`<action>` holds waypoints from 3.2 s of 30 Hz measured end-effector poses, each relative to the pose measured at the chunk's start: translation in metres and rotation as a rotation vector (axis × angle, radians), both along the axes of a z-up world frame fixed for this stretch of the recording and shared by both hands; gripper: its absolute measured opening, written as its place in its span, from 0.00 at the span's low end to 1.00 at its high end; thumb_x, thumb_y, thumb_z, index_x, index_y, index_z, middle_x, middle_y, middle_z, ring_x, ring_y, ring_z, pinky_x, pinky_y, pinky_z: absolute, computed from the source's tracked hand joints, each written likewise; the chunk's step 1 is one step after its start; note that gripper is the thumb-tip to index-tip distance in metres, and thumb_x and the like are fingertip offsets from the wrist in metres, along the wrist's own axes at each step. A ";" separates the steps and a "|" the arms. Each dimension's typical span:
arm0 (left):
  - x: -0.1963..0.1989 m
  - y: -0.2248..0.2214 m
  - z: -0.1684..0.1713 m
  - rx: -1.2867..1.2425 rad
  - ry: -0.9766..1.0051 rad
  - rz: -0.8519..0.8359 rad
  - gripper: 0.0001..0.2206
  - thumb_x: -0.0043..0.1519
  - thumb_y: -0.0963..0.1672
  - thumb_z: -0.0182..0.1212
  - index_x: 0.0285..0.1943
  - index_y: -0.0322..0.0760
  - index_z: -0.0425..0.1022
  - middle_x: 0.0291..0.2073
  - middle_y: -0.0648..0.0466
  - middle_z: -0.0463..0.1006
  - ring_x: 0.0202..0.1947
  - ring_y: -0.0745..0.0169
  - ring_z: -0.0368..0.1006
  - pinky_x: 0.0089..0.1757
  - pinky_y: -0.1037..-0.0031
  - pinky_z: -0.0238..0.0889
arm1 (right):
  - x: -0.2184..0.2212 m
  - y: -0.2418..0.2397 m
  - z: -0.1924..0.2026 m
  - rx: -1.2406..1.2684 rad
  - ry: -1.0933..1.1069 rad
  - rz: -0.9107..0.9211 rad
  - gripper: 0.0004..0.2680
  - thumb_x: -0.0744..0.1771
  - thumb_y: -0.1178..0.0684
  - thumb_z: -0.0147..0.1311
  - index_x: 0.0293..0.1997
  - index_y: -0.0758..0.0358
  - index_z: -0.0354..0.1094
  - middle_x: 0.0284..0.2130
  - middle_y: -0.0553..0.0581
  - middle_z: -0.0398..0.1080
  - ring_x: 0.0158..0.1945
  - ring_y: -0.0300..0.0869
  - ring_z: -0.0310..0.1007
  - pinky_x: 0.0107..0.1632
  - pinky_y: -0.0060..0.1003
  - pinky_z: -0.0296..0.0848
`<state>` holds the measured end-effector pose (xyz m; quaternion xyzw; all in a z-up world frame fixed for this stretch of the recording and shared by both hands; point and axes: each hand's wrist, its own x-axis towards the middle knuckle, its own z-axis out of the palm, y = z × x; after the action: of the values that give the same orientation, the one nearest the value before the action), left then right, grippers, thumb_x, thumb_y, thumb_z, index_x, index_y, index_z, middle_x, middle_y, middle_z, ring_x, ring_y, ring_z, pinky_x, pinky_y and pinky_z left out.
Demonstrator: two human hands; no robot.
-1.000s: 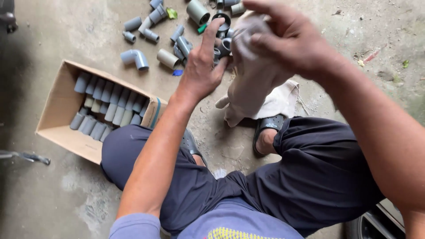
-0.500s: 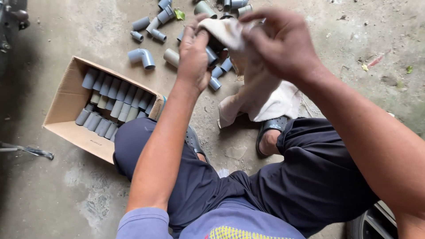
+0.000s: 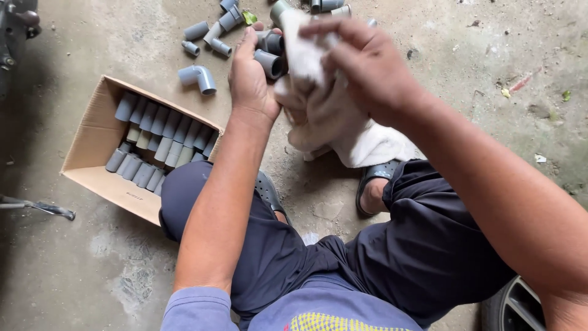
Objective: The person sits on a concrete floor and cleans gray PVC pipe fittings using a cloth. They pick up fittings from a pile on the floor, wipe them, and place them into a cardboard box. The person handles various types of fittings, including elbows and straight connectors.
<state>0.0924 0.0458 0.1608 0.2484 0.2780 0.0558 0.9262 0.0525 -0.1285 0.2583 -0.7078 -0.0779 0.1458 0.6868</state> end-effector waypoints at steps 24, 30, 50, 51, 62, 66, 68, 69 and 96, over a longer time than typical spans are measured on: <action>0.005 0.003 0.025 0.127 -0.157 0.175 0.14 0.63 0.47 0.57 0.51 0.31 0.70 0.34 0.39 0.75 0.36 0.44 0.78 0.43 0.54 0.80 | 0.005 0.001 0.020 -0.401 -0.316 0.355 0.11 0.65 0.61 0.46 0.42 0.56 0.79 0.35 0.48 0.79 0.42 0.34 0.75 0.48 0.29 0.67; -0.020 -0.018 0.025 0.097 -0.300 -0.113 0.12 0.66 0.45 0.59 0.56 0.38 0.71 0.36 0.42 0.78 0.42 0.33 0.82 0.45 0.49 0.78 | 0.000 -0.001 0.008 -0.563 -0.153 0.267 0.23 0.68 0.59 0.46 0.74 0.44 0.60 0.21 0.46 0.62 0.19 0.33 0.49 0.26 0.29 0.53; -0.003 -0.022 0.012 0.033 -0.112 -0.006 0.25 0.68 0.51 0.43 0.65 0.27 0.62 0.59 0.27 0.71 0.56 0.26 0.73 0.55 0.47 0.70 | 0.008 0.002 -0.023 -0.319 -0.414 0.236 0.09 0.71 0.55 0.51 0.57 0.54 0.57 0.45 0.55 0.64 0.44 0.43 0.66 0.45 0.37 0.70; 0.002 -0.028 0.010 0.001 -0.116 0.071 0.25 0.69 0.54 0.43 0.59 0.27 0.64 0.53 0.28 0.75 0.54 0.29 0.75 0.52 0.47 0.72 | 0.008 0.007 -0.029 -0.370 -0.551 0.207 0.11 0.70 0.55 0.55 0.56 0.57 0.57 0.44 0.56 0.66 0.43 0.44 0.66 0.47 0.40 0.66; -0.040 -0.041 0.044 1.013 -0.418 -0.512 0.23 0.66 0.56 0.47 0.55 0.39 0.74 0.45 0.55 0.79 0.48 0.69 0.74 0.51 0.76 0.69 | 0.028 -0.034 -0.007 -0.643 -0.291 0.117 0.10 0.70 0.44 0.46 0.54 0.55 0.62 0.41 0.58 0.69 0.41 0.46 0.67 0.43 0.44 0.65; -0.057 -0.028 0.043 0.947 -0.267 -0.593 0.24 0.65 0.55 0.52 0.65 0.39 0.67 0.55 0.50 0.79 0.57 0.59 0.74 0.56 0.73 0.68 | 0.013 -0.009 0.023 -0.738 -0.014 0.294 0.14 0.68 0.45 0.41 0.62 0.46 0.52 0.38 0.59 0.67 0.39 0.48 0.65 0.41 0.46 0.64; -0.069 -0.023 0.031 0.759 -0.305 -0.513 0.21 0.67 0.51 0.53 0.64 0.35 0.68 0.55 0.46 0.78 0.56 0.56 0.74 0.57 0.71 0.69 | 0.009 -0.011 0.002 -0.639 -0.218 0.207 0.19 0.66 0.45 0.57 0.61 0.52 0.54 0.43 0.61 0.70 0.43 0.49 0.71 0.43 0.44 0.71; -0.075 -0.020 0.025 0.572 -0.340 -0.440 0.18 0.69 0.48 0.54 0.63 0.32 0.68 0.54 0.43 0.77 0.56 0.53 0.75 0.57 0.69 0.71 | 0.008 -0.011 -0.009 -0.529 -0.412 0.118 0.26 0.63 0.46 0.72 0.61 0.57 0.56 0.48 0.62 0.73 0.47 0.50 0.77 0.44 0.42 0.77; -0.151 -0.007 -0.129 0.819 -0.336 -0.430 0.26 0.59 0.37 0.72 0.67 0.37 0.71 0.49 0.43 0.76 0.51 0.54 0.74 0.53 0.56 0.74 | -0.108 0.011 -0.175 -0.090 -0.314 -0.265 0.16 0.70 0.63 0.55 0.66 0.57 0.68 0.34 0.58 0.75 0.39 0.39 0.76 0.44 0.39 0.78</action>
<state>-0.0586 0.0387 0.0316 0.6315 0.0223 0.0076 0.7751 -0.0554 -0.1179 0.0835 -0.7560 -0.0837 -0.0544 0.6470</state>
